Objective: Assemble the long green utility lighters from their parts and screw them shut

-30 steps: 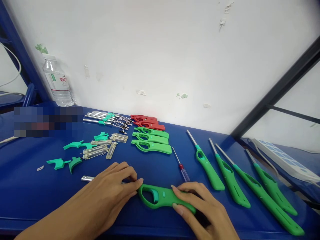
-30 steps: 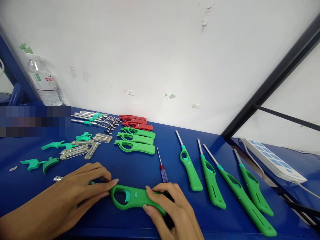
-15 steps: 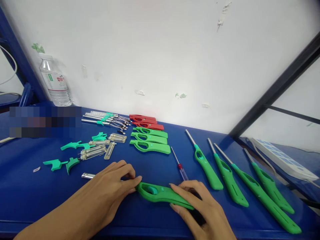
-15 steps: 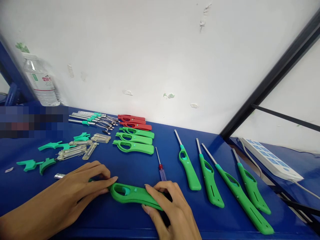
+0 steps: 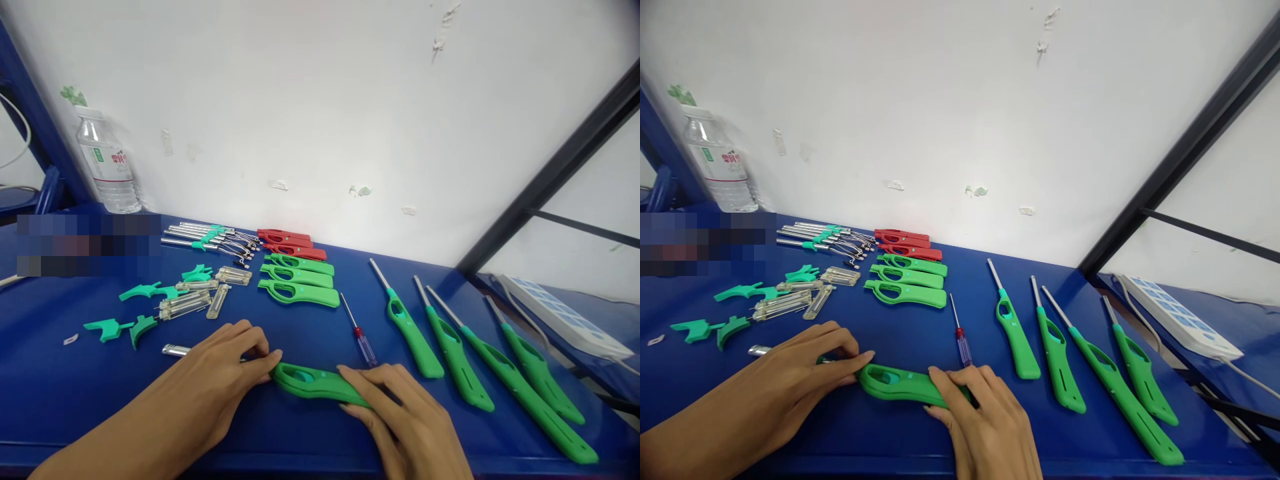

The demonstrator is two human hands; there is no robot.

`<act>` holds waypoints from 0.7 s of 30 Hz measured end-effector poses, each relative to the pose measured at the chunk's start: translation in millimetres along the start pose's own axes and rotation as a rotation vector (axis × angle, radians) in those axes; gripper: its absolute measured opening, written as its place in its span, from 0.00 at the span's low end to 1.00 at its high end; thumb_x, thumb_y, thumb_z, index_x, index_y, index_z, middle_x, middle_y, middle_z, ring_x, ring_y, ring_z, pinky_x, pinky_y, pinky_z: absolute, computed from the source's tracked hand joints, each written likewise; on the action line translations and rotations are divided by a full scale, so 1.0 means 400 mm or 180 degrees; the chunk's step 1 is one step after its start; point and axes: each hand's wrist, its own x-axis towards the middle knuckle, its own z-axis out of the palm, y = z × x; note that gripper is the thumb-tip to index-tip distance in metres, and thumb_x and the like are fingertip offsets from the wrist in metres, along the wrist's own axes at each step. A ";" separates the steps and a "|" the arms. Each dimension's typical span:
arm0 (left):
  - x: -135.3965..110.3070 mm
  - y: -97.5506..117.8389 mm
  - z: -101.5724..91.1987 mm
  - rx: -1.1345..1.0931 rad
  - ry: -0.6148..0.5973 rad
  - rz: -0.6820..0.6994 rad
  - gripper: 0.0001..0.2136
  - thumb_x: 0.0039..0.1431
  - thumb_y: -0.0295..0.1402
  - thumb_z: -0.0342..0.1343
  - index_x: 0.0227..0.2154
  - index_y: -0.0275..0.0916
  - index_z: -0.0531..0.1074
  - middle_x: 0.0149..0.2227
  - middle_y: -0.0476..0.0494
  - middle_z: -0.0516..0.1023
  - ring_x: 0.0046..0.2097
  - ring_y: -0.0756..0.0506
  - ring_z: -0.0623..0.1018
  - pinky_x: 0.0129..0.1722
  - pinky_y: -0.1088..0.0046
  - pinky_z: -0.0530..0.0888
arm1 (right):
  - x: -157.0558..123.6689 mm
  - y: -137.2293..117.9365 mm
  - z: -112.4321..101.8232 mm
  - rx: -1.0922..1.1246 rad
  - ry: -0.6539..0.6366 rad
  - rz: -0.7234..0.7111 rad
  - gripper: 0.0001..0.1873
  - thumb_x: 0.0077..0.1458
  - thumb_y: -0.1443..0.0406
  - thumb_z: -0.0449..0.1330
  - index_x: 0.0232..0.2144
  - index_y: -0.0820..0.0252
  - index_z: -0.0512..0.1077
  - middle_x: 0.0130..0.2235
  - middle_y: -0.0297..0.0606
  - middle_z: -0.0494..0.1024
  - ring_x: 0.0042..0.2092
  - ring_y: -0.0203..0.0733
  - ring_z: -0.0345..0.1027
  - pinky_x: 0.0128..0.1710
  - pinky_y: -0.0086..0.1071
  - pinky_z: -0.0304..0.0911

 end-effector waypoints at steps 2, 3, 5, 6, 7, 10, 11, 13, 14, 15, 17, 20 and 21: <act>0.000 0.001 -0.001 0.0046 -0.0019 0.0012 0.25 0.68 0.14 0.48 0.49 0.46 0.85 0.46 0.44 0.85 0.44 0.42 0.83 0.48 0.67 0.80 | 0.002 -0.001 0.000 -0.0062 0.0008 -0.0039 0.18 0.80 0.64 0.57 0.66 0.51 0.76 0.47 0.39 0.87 0.42 0.45 0.85 0.40 0.33 0.81; 0.001 0.002 -0.002 0.0067 -0.0029 0.0009 0.25 0.68 0.14 0.48 0.49 0.46 0.85 0.46 0.44 0.85 0.43 0.42 0.83 0.47 0.68 0.80 | 0.003 -0.001 0.000 -0.0073 0.0015 -0.0049 0.18 0.80 0.64 0.57 0.66 0.51 0.76 0.46 0.39 0.87 0.42 0.45 0.85 0.39 0.33 0.81; 0.001 0.009 -0.003 0.0158 -0.0044 0.0010 0.24 0.70 0.15 0.47 0.49 0.46 0.85 0.44 0.44 0.85 0.41 0.43 0.83 0.44 0.69 0.80 | 0.003 0.000 0.001 -0.0086 0.0028 -0.0041 0.18 0.81 0.64 0.56 0.65 0.51 0.76 0.46 0.39 0.87 0.41 0.45 0.85 0.39 0.34 0.81; 0.000 0.014 -0.001 0.0244 -0.0014 0.0024 0.24 0.71 0.15 0.47 0.48 0.45 0.85 0.43 0.44 0.85 0.41 0.43 0.83 0.44 0.69 0.81 | 0.002 0.000 0.001 -0.0096 0.0037 -0.0035 0.18 0.81 0.64 0.56 0.65 0.51 0.77 0.46 0.39 0.87 0.41 0.46 0.85 0.39 0.34 0.81; -0.003 0.019 0.001 0.0350 0.0025 0.0035 0.23 0.72 0.16 0.46 0.49 0.45 0.84 0.43 0.44 0.85 0.42 0.42 0.84 0.45 0.67 0.82 | 0.000 0.000 0.002 -0.0104 0.0047 -0.0030 0.18 0.81 0.64 0.56 0.65 0.50 0.77 0.46 0.39 0.87 0.41 0.46 0.85 0.39 0.34 0.81; -0.018 0.033 0.017 0.0618 0.0177 0.0097 0.20 0.78 0.23 0.46 0.55 0.44 0.82 0.50 0.43 0.87 0.51 0.37 0.86 0.56 0.60 0.82 | -0.004 0.000 0.002 -0.0055 0.0049 -0.0011 0.19 0.79 0.65 0.58 0.66 0.49 0.76 0.47 0.40 0.86 0.41 0.46 0.85 0.39 0.34 0.82; -0.024 0.035 0.023 0.0656 0.0198 0.0100 0.19 0.79 0.25 0.46 0.58 0.45 0.81 0.53 0.43 0.86 0.54 0.36 0.86 0.58 0.58 0.82 | -0.006 0.000 0.002 -0.0004 0.0048 -0.0002 0.20 0.79 0.65 0.58 0.67 0.49 0.76 0.47 0.40 0.86 0.42 0.46 0.85 0.40 0.34 0.82; -0.034 0.035 0.032 0.0672 0.0200 0.0089 0.19 0.80 0.28 0.48 0.64 0.48 0.78 0.57 0.44 0.85 0.58 0.36 0.85 0.60 0.58 0.82 | -0.009 0.000 0.002 0.0115 0.0029 0.0035 0.22 0.78 0.67 0.60 0.68 0.48 0.76 0.48 0.41 0.85 0.43 0.46 0.84 0.41 0.34 0.83; -0.037 0.034 0.035 0.0660 0.0179 0.0070 0.19 0.80 0.28 0.49 0.65 0.49 0.77 0.58 0.45 0.84 0.59 0.36 0.84 0.61 0.58 0.82 | -0.010 0.001 0.003 0.0162 0.0018 0.0053 0.23 0.77 0.68 0.60 0.69 0.48 0.75 0.49 0.41 0.85 0.43 0.46 0.84 0.42 0.34 0.83; -0.037 0.033 0.036 0.0633 0.0153 0.0056 0.20 0.80 0.28 0.49 0.65 0.49 0.77 0.58 0.45 0.84 0.59 0.37 0.84 0.61 0.58 0.81 | -0.011 0.001 0.003 0.0192 0.0002 0.0073 0.24 0.77 0.68 0.61 0.69 0.47 0.75 0.49 0.41 0.85 0.43 0.46 0.84 0.42 0.34 0.83; -0.034 0.031 0.033 0.0548 0.0099 0.0060 0.20 0.79 0.26 0.49 0.65 0.48 0.77 0.55 0.45 0.84 0.57 0.39 0.85 0.62 0.60 0.81 | -0.013 0.002 0.003 0.0219 -0.0024 0.0104 0.24 0.76 0.68 0.61 0.70 0.46 0.75 0.50 0.42 0.85 0.44 0.46 0.85 0.43 0.35 0.83; -0.025 0.030 0.025 0.0445 0.0050 0.0072 0.21 0.78 0.24 0.49 0.65 0.47 0.78 0.53 0.44 0.83 0.55 0.40 0.85 0.58 0.63 0.82 | -0.013 0.002 -0.002 0.0265 -0.0076 0.0142 0.23 0.78 0.66 0.60 0.70 0.45 0.75 0.51 0.42 0.85 0.46 0.46 0.86 0.46 0.36 0.84; -0.022 0.031 0.023 0.0430 0.0032 0.0058 0.22 0.78 0.24 0.48 0.65 0.47 0.78 0.53 0.44 0.83 0.55 0.40 0.85 0.57 0.65 0.83 | -0.012 0.000 -0.005 0.0294 -0.0097 0.0167 0.22 0.79 0.65 0.60 0.70 0.46 0.76 0.51 0.42 0.85 0.46 0.45 0.86 0.47 0.36 0.84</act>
